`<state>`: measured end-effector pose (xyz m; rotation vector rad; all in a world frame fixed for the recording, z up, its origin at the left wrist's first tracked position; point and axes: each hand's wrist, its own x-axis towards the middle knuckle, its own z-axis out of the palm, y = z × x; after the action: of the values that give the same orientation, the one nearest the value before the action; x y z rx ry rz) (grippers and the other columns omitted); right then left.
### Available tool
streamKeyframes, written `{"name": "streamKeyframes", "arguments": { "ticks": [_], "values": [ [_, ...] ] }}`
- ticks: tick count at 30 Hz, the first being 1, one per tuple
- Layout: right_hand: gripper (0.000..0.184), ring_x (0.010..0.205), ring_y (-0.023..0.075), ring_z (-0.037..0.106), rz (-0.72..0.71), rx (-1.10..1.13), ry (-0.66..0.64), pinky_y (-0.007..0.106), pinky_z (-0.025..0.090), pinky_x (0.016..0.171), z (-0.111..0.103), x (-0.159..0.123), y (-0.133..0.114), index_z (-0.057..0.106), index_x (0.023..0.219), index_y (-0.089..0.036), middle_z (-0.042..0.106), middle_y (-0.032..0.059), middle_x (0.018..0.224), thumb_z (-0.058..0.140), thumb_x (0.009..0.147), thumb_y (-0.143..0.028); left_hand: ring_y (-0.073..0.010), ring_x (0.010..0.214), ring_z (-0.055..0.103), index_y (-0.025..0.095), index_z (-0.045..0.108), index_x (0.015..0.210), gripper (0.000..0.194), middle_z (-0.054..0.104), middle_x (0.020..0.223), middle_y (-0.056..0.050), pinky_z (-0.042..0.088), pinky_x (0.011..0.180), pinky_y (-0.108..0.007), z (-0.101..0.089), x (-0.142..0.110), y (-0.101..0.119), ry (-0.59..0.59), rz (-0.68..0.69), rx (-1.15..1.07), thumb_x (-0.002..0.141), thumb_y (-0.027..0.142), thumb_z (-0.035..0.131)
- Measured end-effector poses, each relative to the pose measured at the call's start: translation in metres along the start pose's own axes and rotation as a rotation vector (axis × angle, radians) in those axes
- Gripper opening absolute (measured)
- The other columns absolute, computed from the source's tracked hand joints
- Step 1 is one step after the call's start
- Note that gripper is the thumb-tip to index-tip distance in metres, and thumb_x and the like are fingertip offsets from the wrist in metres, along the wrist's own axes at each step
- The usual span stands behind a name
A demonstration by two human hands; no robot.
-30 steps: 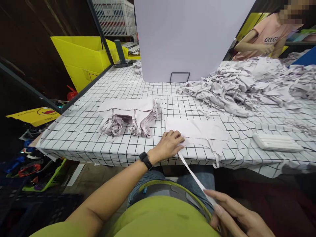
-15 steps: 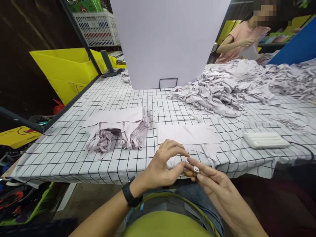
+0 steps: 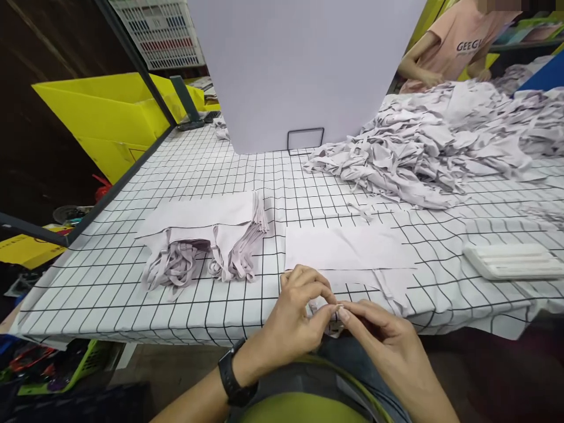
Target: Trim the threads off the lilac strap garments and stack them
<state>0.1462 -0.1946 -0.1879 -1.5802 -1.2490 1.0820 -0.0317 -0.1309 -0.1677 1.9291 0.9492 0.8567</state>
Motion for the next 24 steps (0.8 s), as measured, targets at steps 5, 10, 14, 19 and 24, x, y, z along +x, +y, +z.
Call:
{"name": "streamKeyframes", "arguments": {
  "ticks": [5, 10, 14, 19, 24],
  "values": [
    [0.035, 0.071, 0.0218, 0.06, 0.093, 0.028, 0.035, 0.029, 0.049, 0.059, 0.003, 0.015, 0.006, 0.08, 0.09, -0.022, 0.068, 0.0072, 0.078, 0.068, 0.088, -0.055, -0.0203, 0.095, 0.061, 0.021, 0.065, 0.09, 0.006, 0.068, 0.094, -0.003, 0.047, 0.09, -0.039, -0.007, 0.019, -0.019, -0.067, -0.011, 0.056, 0.093, 0.016, 0.062],
    [0.047, 0.048, 0.0109, 0.037, 0.349, 0.197, 0.007, 0.026, 0.033, 0.045, 0.003, 0.033, 0.002, 0.076, 0.086, -0.017, 0.064, 0.0032, 0.065, 0.074, 0.079, -0.063, -0.0259, 0.103, 0.056, 0.017, 0.064, 0.107, 0.013, 0.065, 0.11, -0.008, 0.047, 0.088, -0.042, -0.007, 0.047, -0.043, -0.233, 0.092, 0.501, 0.094, 0.018, 0.061],
    [0.04, 0.053, 0.0127, 0.041, 0.408, 0.178, 0.095, 0.027, 0.031, 0.048, 0.002, 0.042, -0.006, 0.074, 0.078, -0.018, 0.063, 0.0031, 0.065, 0.076, 0.075, -0.058, -0.0247, 0.095, 0.054, 0.017, 0.065, 0.095, 0.011, 0.063, 0.099, -0.007, 0.043, 0.08, -0.04, 0.001, 0.059, -0.052, -0.258, 0.137, 0.673, 0.098, 0.022, 0.056],
    [0.035, 0.055, 0.0125, 0.038, 0.479, 0.132, 0.13, 0.027, 0.03, 0.053, 0.004, 0.051, -0.016, 0.069, 0.071, -0.019, 0.06, 0.0005, 0.062, 0.073, 0.077, -0.053, -0.0218, 0.09, 0.052, 0.015, 0.065, 0.096, 0.018, 0.062, 0.095, -0.006, 0.041, 0.077, -0.037, 0.004, 0.058, -0.058, -0.187, 0.235, 0.704, 0.102, 0.017, 0.048],
    [0.034, 0.053, 0.0107, 0.032, 0.49, 0.141, 0.093, 0.028, 0.027, 0.052, 0.008, 0.061, -0.02, 0.07, 0.065, -0.018, 0.056, -0.0008, 0.058, 0.073, 0.075, -0.05, -0.0206, 0.088, 0.051, 0.015, 0.067, 0.097, 0.017, 0.062, 0.093, -0.005, 0.039, 0.075, -0.035, 0.005, 0.058, -0.066, -0.119, 0.268, 0.621, 0.095, 0.007, 0.052]
  ]
}}
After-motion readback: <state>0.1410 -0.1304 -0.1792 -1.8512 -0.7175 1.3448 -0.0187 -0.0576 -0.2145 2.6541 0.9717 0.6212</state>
